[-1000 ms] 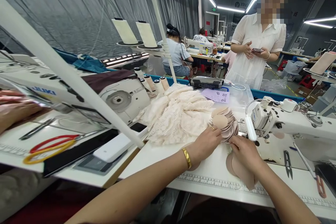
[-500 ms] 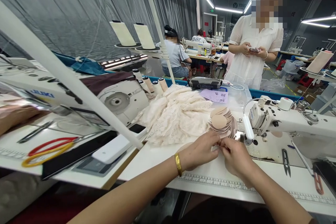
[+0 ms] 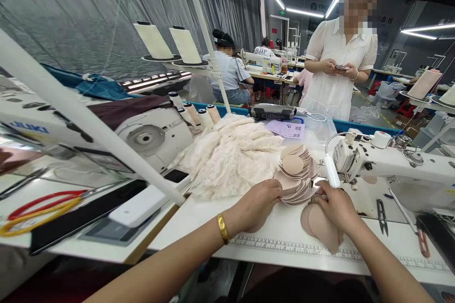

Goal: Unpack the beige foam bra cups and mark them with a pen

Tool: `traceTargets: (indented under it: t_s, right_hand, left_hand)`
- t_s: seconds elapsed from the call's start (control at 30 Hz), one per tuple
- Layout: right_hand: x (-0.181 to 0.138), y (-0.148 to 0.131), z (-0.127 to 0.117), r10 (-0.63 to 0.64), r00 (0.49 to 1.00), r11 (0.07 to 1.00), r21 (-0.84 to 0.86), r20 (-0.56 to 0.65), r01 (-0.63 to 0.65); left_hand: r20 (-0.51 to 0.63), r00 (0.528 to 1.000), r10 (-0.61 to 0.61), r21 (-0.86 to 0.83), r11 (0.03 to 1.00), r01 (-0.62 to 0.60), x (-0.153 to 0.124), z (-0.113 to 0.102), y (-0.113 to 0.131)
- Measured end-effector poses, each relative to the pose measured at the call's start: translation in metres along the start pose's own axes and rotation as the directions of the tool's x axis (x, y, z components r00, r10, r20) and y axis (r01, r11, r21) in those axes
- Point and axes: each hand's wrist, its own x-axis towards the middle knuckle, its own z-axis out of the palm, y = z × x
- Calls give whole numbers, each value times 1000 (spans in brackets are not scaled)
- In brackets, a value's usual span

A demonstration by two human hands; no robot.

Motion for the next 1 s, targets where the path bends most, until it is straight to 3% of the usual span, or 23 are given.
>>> traceTargets:
  t_s: [0.37,0.57,0.7,0.77,0.87,0.93,1.0]
  right_hand:
    - [28,-5,9,-211,977,969,-124,33,213]
    - [21,-3,9,-197,980,971,-143,-33,190]
    - [-2,-8,-1,-160,983,984,-95,-91,151]
    - [-20,-11,-12,-152,982,988,-13,-113,151]
    - [-49,-9,-30,-40,998,947,317,-48,53]
    - [-66,-1,-36,80,993,841,530,81,-111]
    - [-77,11,-35,172,967,746,616,187,-251]
  left_hand:
    - [-18,995,96,51,994,-95,-1,-6,-1]
    - [-33,990,139,107,985,-135,-4,-9,-6]
    - [-38,989,142,152,979,-135,-8,-31,2]
    - [-46,992,116,45,993,-114,-13,-48,8]
    - [-80,996,-45,-286,958,21,-27,-69,12]
    - [-65,966,-249,-552,816,173,-41,-74,9]
    - [45,890,-453,-753,571,329,-55,-71,4]
